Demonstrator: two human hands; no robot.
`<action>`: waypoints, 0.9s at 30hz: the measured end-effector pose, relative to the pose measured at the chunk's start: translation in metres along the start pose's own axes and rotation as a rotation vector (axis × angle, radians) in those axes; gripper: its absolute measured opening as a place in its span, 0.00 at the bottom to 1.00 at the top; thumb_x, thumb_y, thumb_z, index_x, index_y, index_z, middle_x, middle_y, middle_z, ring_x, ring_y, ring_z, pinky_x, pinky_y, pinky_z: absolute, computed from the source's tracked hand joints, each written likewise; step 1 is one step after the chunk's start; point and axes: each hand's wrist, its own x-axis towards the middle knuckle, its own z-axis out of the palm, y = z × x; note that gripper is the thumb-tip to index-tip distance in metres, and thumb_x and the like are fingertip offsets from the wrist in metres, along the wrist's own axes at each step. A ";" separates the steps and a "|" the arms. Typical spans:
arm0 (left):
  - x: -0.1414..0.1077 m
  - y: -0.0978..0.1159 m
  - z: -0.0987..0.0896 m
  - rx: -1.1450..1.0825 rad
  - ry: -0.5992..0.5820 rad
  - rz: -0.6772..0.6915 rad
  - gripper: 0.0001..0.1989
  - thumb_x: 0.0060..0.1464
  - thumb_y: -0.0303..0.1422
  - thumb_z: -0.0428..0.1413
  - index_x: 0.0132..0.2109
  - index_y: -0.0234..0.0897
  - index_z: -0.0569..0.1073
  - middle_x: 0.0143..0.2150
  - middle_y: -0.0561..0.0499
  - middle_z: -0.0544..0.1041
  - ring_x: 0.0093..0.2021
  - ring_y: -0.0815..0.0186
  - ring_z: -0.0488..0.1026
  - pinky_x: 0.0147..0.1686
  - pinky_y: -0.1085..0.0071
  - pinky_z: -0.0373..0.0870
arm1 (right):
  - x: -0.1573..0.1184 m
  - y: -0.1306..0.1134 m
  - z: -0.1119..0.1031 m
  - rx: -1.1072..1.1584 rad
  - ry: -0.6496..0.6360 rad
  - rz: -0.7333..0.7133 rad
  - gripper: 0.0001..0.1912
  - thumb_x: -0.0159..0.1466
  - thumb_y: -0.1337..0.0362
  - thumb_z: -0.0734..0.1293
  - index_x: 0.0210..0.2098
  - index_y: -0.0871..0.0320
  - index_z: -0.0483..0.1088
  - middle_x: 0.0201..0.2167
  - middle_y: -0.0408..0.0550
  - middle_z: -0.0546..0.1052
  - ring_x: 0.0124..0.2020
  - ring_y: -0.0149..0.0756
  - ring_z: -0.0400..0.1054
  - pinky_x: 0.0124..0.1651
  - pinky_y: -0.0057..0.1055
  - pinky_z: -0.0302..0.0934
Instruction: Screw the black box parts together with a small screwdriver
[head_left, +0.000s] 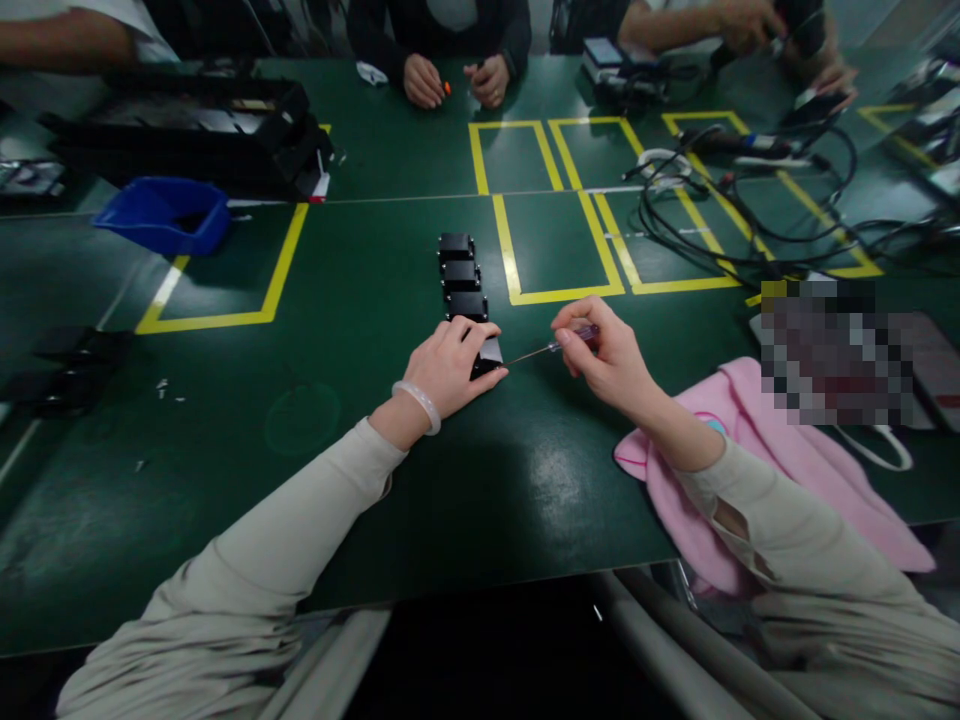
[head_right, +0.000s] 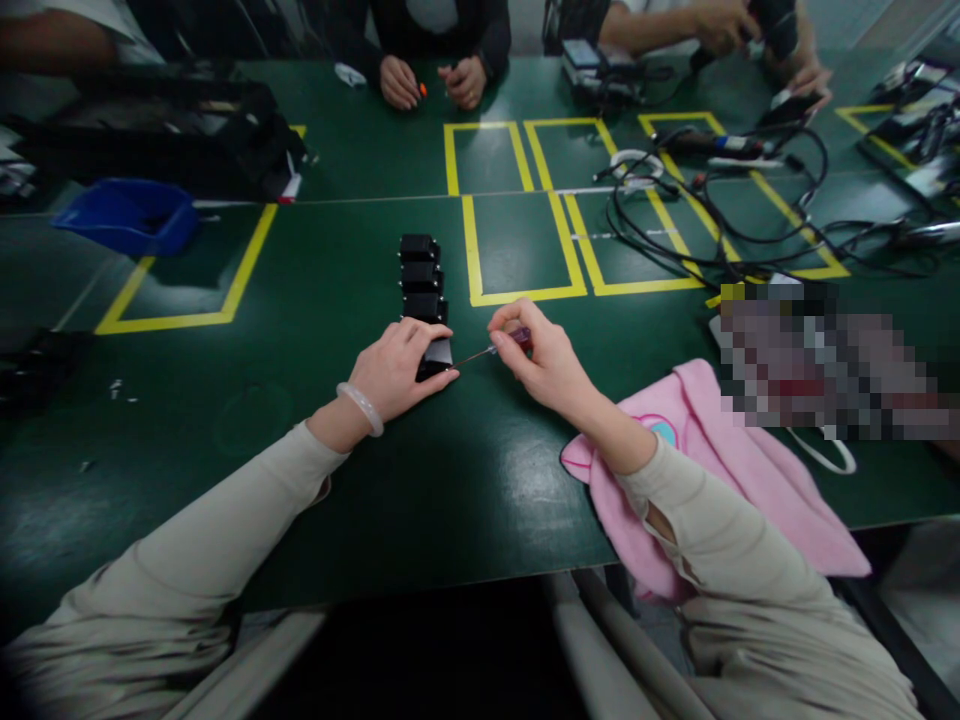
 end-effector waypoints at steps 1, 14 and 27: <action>0.000 0.000 0.000 0.001 -0.001 0.000 0.24 0.67 0.46 0.58 0.63 0.39 0.69 0.57 0.40 0.74 0.53 0.51 0.72 0.51 0.57 0.73 | 0.000 0.000 0.000 -0.002 0.007 -0.011 0.10 0.74 0.53 0.67 0.43 0.53 0.68 0.25 0.37 0.68 0.22 0.28 0.62 0.26 0.30 0.54; 0.000 0.001 0.000 0.019 0.001 -0.010 0.25 0.66 0.46 0.59 0.63 0.39 0.69 0.57 0.41 0.74 0.53 0.52 0.72 0.51 0.58 0.73 | 0.001 -0.001 0.000 0.019 0.000 -0.023 0.11 0.75 0.53 0.67 0.43 0.53 0.67 0.24 0.35 0.67 0.19 0.26 0.62 0.24 0.28 0.54; -0.001 0.001 0.000 0.016 0.006 -0.002 0.25 0.66 0.46 0.59 0.64 0.39 0.69 0.56 0.41 0.74 0.53 0.52 0.73 0.50 0.58 0.73 | 0.000 0.002 0.000 0.005 0.012 -0.024 0.11 0.74 0.53 0.67 0.44 0.53 0.68 0.26 0.38 0.69 0.23 0.28 0.63 0.26 0.28 0.55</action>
